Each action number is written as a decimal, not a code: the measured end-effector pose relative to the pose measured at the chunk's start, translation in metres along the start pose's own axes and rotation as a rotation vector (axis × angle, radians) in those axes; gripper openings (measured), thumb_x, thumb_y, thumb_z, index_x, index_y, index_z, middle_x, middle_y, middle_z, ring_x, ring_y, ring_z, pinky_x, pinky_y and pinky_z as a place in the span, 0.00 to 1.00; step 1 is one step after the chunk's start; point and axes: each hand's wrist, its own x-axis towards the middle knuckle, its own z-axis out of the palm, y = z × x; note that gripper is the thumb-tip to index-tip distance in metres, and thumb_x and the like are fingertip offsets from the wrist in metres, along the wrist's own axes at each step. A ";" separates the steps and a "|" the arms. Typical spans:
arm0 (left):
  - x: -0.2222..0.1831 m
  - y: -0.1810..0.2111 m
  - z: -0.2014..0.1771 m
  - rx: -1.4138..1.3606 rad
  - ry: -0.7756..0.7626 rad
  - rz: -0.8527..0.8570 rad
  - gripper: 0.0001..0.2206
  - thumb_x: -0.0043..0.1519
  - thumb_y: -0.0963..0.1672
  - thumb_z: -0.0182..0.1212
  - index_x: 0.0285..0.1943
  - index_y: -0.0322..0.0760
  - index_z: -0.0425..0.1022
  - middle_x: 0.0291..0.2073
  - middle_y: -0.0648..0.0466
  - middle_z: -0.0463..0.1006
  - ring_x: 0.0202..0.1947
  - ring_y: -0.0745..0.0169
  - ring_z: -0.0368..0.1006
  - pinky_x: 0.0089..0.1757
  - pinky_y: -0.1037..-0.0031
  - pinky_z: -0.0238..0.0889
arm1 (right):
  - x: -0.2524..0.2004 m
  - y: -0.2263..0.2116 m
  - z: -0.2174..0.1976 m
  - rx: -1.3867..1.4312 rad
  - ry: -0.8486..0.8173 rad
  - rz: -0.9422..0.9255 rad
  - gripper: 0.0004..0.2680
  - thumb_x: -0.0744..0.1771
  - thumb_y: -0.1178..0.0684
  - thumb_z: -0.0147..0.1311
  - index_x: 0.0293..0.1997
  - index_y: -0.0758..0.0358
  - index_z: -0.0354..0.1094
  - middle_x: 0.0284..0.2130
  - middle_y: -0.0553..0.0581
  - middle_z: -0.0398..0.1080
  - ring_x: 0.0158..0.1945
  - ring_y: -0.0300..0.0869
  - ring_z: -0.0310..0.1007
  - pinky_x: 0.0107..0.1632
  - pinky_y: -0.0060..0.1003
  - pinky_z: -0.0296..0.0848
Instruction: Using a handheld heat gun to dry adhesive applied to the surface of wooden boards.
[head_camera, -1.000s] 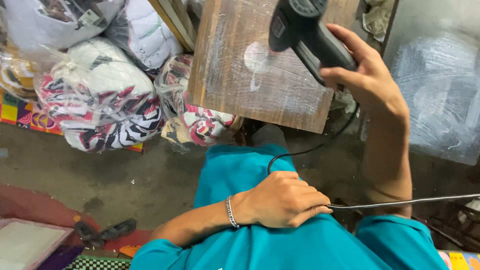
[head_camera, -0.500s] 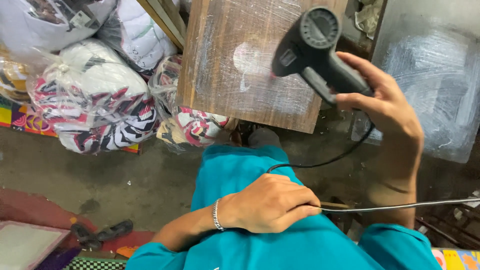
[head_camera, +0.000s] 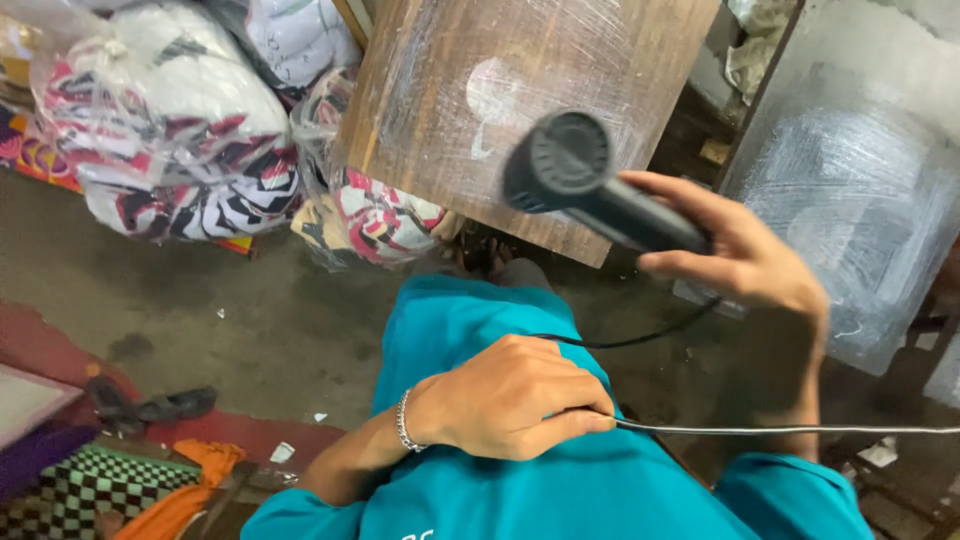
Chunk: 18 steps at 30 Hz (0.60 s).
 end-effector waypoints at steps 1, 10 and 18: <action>0.003 0.002 0.002 0.001 0.010 0.000 0.12 0.72 0.46 0.50 0.43 0.38 0.78 0.38 0.57 0.83 0.34 0.57 0.78 0.37 0.68 0.61 | 0.006 0.003 0.003 -0.008 -0.006 -0.001 0.30 0.58 0.51 0.57 0.71 0.50 0.60 0.62 0.54 0.68 0.55 0.43 0.70 0.51 0.33 0.67; 0.006 0.005 0.028 0.048 0.082 -0.037 0.12 0.71 0.46 0.51 0.42 0.38 0.79 0.38 0.58 0.83 0.37 0.59 0.79 0.41 0.69 0.63 | -0.007 0.019 -0.019 -0.147 -0.003 -0.036 0.30 0.60 0.53 0.58 0.74 0.52 0.57 0.59 0.51 0.68 0.58 0.40 0.67 0.59 0.34 0.62; 0.009 0.007 0.048 0.097 0.160 -0.021 0.11 0.71 0.46 0.51 0.41 0.39 0.79 0.36 0.60 0.83 0.35 0.60 0.79 0.37 0.69 0.62 | 0.021 0.017 -0.002 -0.113 -0.110 -0.300 0.28 0.63 0.50 0.56 0.74 0.54 0.53 0.61 0.58 0.65 0.49 0.42 0.68 0.46 0.32 0.68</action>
